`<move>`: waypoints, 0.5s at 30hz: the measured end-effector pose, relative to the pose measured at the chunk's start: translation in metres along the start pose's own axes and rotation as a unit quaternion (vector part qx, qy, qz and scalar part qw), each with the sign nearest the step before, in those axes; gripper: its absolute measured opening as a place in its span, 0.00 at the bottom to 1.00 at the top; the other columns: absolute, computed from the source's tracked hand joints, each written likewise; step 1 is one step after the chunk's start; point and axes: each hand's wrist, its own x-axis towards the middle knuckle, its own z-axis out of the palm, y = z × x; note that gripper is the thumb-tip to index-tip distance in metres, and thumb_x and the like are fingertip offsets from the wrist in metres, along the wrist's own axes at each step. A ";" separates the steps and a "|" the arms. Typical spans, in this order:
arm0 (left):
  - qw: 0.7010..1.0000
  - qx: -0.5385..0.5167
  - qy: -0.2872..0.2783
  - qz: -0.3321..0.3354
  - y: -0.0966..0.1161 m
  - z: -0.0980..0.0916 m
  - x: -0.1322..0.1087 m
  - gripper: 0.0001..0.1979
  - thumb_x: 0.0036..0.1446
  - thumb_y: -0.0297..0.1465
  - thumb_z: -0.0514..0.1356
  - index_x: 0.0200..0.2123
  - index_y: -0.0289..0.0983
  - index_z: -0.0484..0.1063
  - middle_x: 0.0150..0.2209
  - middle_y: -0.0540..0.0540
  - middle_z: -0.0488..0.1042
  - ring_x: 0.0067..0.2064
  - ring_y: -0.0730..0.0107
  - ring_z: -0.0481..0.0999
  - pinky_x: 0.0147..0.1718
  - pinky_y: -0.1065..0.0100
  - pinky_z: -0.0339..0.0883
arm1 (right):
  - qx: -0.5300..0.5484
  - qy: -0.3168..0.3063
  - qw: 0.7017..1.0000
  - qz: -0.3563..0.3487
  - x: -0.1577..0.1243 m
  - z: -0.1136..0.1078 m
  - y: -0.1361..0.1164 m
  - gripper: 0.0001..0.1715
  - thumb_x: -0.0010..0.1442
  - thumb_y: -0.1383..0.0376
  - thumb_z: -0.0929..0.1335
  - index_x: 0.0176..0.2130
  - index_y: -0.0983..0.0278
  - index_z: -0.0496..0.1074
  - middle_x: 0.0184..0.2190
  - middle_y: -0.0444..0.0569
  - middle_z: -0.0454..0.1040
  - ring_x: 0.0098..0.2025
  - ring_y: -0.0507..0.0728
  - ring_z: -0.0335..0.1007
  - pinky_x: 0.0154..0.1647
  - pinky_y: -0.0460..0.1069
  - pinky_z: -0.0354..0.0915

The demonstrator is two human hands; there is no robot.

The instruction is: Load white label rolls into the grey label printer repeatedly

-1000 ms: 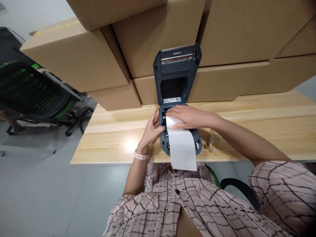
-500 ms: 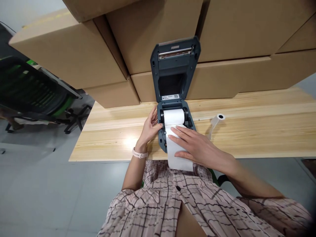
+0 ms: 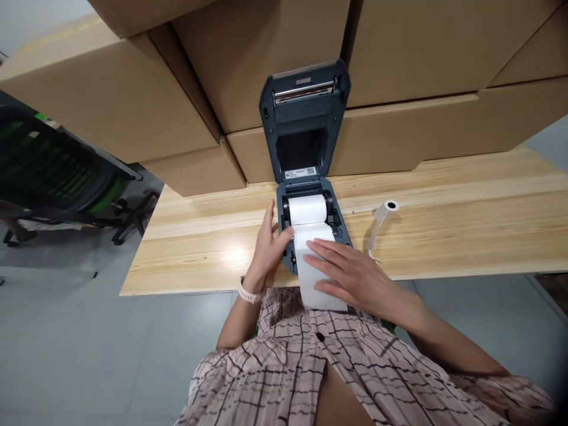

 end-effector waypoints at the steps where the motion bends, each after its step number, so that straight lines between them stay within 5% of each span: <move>1: 0.997 0.066 0.006 0.030 0.004 0.003 -0.012 0.42 0.69 0.44 0.66 0.80 0.51 0.54 0.84 0.46 0.45 0.85 0.39 0.38 0.82 0.35 0.35 | 0.033 -0.008 0.999 -0.006 -0.002 -0.007 0.002 0.29 0.76 0.51 0.68 0.71 0.51 0.71 0.73 0.52 0.72 0.75 0.66 0.69 0.69 0.70 0.76; 3: 0.978 0.173 -0.030 0.113 0.011 0.008 -0.035 0.38 0.70 0.40 0.66 0.78 0.53 0.59 0.84 0.47 0.47 0.85 0.39 0.36 0.80 0.32 0.22 | 0.115 -0.012 0.993 -0.005 0.001 -0.028 0.010 0.23 0.76 0.49 0.68 0.65 0.49 0.77 0.65 0.47 0.80 0.68 0.64 0.77 0.67 0.67 0.78; 5: 0.950 0.233 -0.089 0.186 0.015 0.013 -0.053 0.36 0.69 0.38 0.67 0.76 0.54 0.62 0.80 0.45 0.60 0.83 0.38 0.49 0.78 0.30 0.16 | 0.174 0.050 0.983 0.037 0.016 -0.055 0.025 0.17 0.76 0.48 0.68 0.55 0.47 0.83 0.55 0.42 0.87 0.59 0.61 0.84 0.64 0.64 0.80; 7: 0.928 0.266 -0.122 0.231 0.016 0.015 -0.063 0.37 0.69 0.37 0.67 0.77 0.53 0.60 0.75 0.43 0.68 0.79 0.40 0.61 0.78 0.30 0.15 | 0.158 0.226 0.953 0.122 0.046 -0.082 0.046 0.17 0.77 0.50 0.66 0.51 0.50 0.83 0.54 0.43 0.87 0.60 0.59 0.83 0.68 0.61 0.76; 10: 0.918 0.285 -0.130 0.244 0.016 0.015 -0.072 0.40 0.69 0.36 0.68 0.79 0.51 0.56 0.75 0.41 0.69 0.78 0.41 0.64 0.80 0.31 0.19 | 0.197 0.363 0.896 0.164 0.109 -0.110 0.080 0.25 0.78 0.53 0.62 0.65 0.61 0.74 0.67 0.50 0.78 0.70 0.56 0.74 0.75 0.55 0.65; 13: 0.923 0.270 -0.131 0.242 0.018 0.013 -0.080 0.40 0.68 0.33 0.68 0.78 0.51 0.58 0.74 0.42 0.70 0.78 0.43 0.65 0.81 0.31 0.30 | 0.328 0.268 0.891 0.163 0.169 -0.125 0.105 0.33 0.82 0.56 0.53 0.77 0.65 0.54 0.79 0.45 0.62 0.78 0.52 0.60 0.77 0.51 0.59; 15: 0.923 0.264 -0.120 0.252 0.021 0.012 -0.087 0.38 0.68 0.32 0.68 0.77 0.50 0.62 0.73 0.42 0.72 0.76 0.43 0.68 0.81 0.31 0.39 | 0.376 0.225 0.885 0.154 0.192 -0.129 0.111 0.33 0.82 0.54 0.49 0.77 0.59 0.56 0.79 0.37 0.62 0.79 0.51 0.58 0.78 0.51 0.59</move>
